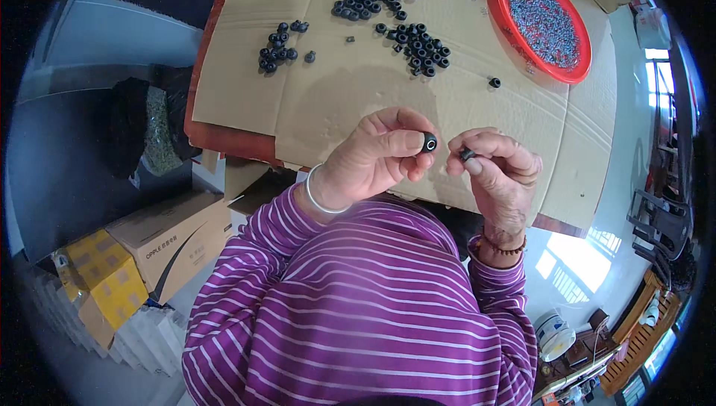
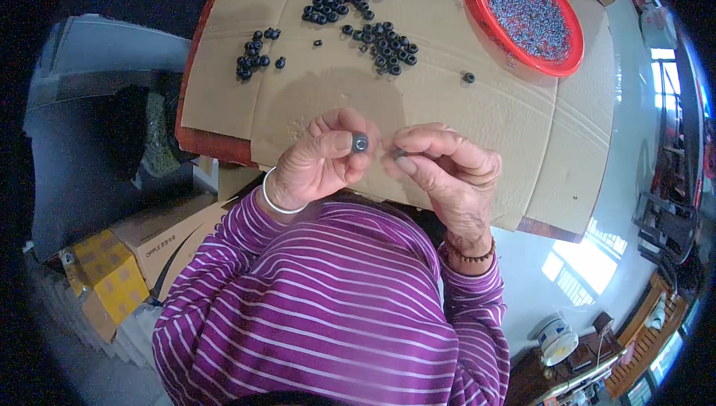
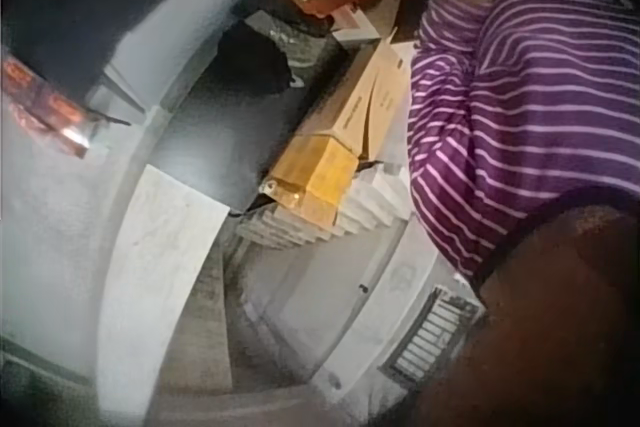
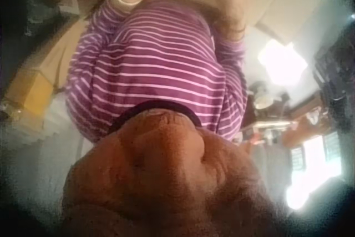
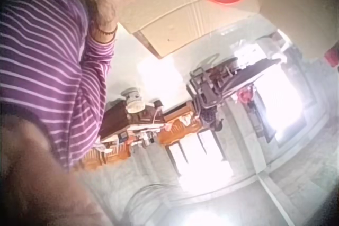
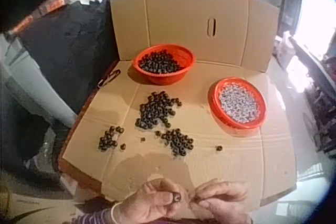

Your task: The person assembles small rubber components by inserting metal pins into them by hand.

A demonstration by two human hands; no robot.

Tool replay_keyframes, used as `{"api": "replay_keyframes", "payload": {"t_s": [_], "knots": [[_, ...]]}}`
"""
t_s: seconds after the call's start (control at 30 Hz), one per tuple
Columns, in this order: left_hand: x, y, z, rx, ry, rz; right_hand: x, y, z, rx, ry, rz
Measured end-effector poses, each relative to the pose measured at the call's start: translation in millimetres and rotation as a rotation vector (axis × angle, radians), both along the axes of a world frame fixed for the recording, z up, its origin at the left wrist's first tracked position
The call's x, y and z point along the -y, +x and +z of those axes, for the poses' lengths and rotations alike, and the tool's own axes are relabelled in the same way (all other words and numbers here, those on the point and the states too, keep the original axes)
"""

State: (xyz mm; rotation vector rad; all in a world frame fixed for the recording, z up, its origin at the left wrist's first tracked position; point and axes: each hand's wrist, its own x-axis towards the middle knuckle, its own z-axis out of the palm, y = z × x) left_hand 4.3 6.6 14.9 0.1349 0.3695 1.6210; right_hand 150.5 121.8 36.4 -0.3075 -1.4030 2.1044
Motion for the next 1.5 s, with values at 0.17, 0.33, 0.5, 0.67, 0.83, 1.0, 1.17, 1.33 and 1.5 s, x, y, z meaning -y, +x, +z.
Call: {"api": "replay_keyframes", "payload": {"t_s": [0.17,0.33,0.5,0.67,0.83,1.0,1.17,1.33,1.5], "knots": [[0.5,0.5,2.8,-0.010,-0.013,0.000,2.1,2.4,5.0,-0.009,-0.037,0.016],[1.2,0.7,3.9,0.001,-0.010,-0.012,3.1,2.9,7.5,-0.031,-0.035,0.013],[1.1,2.7,5.8,0.006,-0.013,-0.008,3.6,2.5,10.4,0.016,-0.049,-0.019],[0.9,4.6,5.5,-0.019,0.005,0.006,7.6,-0.9,12.1,0.090,0.014,-0.046],[2.9,5.3,8.4,-0.046,-0.010,0.025,11.0,-6.3,11.8,0.090,0.311,-0.143],[3.6,5.6,9.6,-0.125,-0.040,0.044,14.0,-11.1,8.4,0.027,0.482,-0.241],[3.9,5.4,8.9,-0.129,-0.026,0.049,14.6,-13.1,10.6,0.022,0.640,-0.300],[4.0,4.3,9.7,-0.194,-0.035,0.058,16.0,-13.6,11.5,0.056,0.725,-0.339],[3.4,4.6,9.0,-0.226,-0.040,0.074,14.8,-14.8,13.3,0.054,0.836,-0.362]]}}
